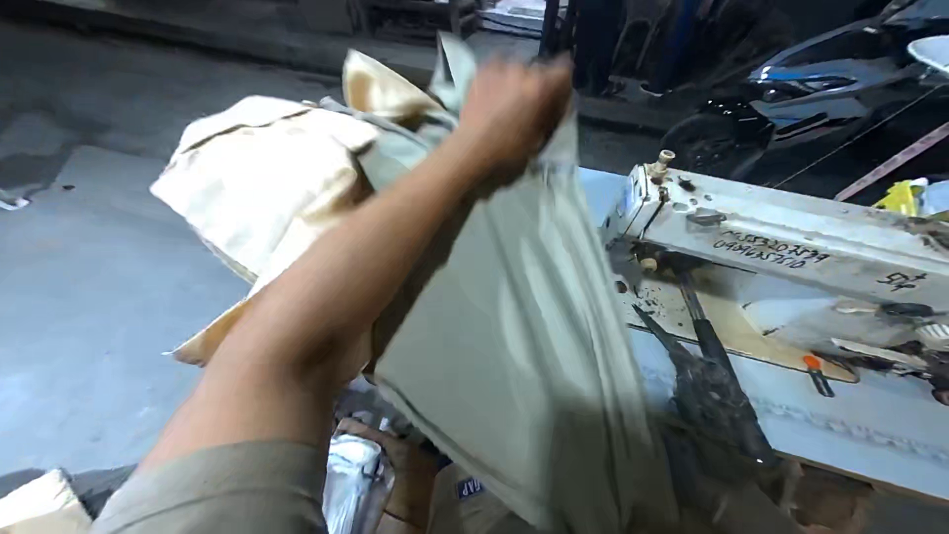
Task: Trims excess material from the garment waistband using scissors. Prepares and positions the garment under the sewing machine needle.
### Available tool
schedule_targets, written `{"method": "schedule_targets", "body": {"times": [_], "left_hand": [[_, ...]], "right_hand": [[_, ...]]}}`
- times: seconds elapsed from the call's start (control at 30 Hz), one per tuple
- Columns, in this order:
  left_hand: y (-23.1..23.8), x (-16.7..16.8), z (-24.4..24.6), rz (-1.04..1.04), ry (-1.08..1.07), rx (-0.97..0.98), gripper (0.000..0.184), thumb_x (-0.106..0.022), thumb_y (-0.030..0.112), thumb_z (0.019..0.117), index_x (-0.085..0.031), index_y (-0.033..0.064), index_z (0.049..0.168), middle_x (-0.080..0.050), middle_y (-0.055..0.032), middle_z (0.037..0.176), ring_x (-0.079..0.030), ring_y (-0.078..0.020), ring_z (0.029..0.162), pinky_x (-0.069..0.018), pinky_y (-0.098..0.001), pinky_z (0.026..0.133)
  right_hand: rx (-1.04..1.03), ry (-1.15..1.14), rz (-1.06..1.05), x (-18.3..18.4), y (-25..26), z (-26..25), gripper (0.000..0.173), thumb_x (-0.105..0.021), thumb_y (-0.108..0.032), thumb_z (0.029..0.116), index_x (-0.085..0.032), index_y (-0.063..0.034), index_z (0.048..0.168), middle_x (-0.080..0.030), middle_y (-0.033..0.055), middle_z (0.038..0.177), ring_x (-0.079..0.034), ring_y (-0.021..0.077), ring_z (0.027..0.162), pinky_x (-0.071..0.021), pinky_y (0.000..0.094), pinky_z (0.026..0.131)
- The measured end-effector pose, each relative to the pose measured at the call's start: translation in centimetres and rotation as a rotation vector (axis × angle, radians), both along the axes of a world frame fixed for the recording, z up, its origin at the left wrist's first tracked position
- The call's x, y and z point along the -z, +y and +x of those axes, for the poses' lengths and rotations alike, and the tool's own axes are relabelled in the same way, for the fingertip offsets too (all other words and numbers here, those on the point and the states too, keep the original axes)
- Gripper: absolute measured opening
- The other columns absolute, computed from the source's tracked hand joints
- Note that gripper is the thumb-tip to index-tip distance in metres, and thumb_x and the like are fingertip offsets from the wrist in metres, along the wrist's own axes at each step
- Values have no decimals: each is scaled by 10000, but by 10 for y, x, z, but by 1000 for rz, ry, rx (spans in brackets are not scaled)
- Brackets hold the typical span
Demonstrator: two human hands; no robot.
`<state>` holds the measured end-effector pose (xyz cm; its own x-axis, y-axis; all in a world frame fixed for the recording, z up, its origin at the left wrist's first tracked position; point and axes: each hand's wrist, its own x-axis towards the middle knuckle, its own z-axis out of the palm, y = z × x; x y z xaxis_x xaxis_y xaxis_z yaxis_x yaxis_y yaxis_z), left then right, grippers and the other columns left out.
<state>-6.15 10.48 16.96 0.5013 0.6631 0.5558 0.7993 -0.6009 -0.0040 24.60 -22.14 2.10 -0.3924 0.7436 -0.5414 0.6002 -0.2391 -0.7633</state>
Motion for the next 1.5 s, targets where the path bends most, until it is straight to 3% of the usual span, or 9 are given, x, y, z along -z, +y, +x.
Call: {"method": "schedule_targets", "body": {"times": [0.1,0.23,0.33,0.5,0.6,0.8,0.97,1.27,1.5], "left_hand": [[25,129,26,-488,215,-17,302,-589,302,1023,-696,35,1115,-715,-243,1009,-687,-467,1009,-505,-686,852],[31,216,17,-283,-26,99,325,-586,291,1011,-704,53,1198,-696,-228,1137,-666,-443,1069,-524,-624,888],[31,203,13,-99,-219,235,267,-622,268,1001,-710,87,1176,-651,-205,1211,-612,-401,1087,-494,-541,925],[15,144,5,-602,-5,625,353,-707,220,913,-720,151,1258,-729,-9,1191,-628,-197,1173,-461,-468,1050],[13,142,14,-659,362,654,331,-763,182,886,-741,235,1213,-687,20,1289,-560,-252,1286,-427,-512,1081],[36,139,21,-562,409,822,141,-658,247,965,-794,211,983,-737,22,1093,-633,-224,1127,-467,-466,976],[11,123,5,-460,100,901,270,-531,173,1007,-786,92,978,-761,-19,1108,-664,-187,1175,-481,-378,1079],[-22,127,-57,-387,46,615,329,-483,322,1059,-745,126,1028,-696,2,922,-643,-155,897,-496,-407,836],[-28,148,-158,-695,-750,462,114,-601,344,1029,-703,298,1055,-721,134,1081,-674,-84,1116,-524,-396,1080]], "right_hand": [[20,-533,-13,47,-8,-10,469,-484,-239,1081,-506,123,1379,-586,348,1317,-590,492,1224,-459,630,1028],[320,-586,569,45,-6,-22,500,-640,-304,1001,-612,75,1326,-680,298,1133,-689,438,1011,-577,554,849],[405,-389,1072,41,59,-55,227,-684,-255,972,-748,-51,1047,-708,106,858,-689,184,791,-586,282,720],[313,-409,886,58,161,-102,545,-714,-418,913,-688,7,1253,-683,242,1109,-687,401,972,-591,510,761],[330,-394,904,65,166,-102,269,-683,-261,932,-738,-23,1046,-694,175,959,-699,331,833,-590,453,661],[462,-312,770,42,152,-92,331,-627,-263,961,-670,-28,1190,-685,82,880,-648,156,698,-558,322,604],[491,-324,1060,41,142,-81,221,-653,-253,955,-733,-55,1008,-688,110,907,-663,165,825,-556,250,710],[430,-82,1271,18,141,-98,199,-712,-276,963,-727,-83,918,-627,33,768,-600,74,726,-499,147,661],[19,309,573,-5,178,-172,208,-624,-150,999,-713,37,1019,-699,152,927,-682,226,834,-571,385,766]]}}
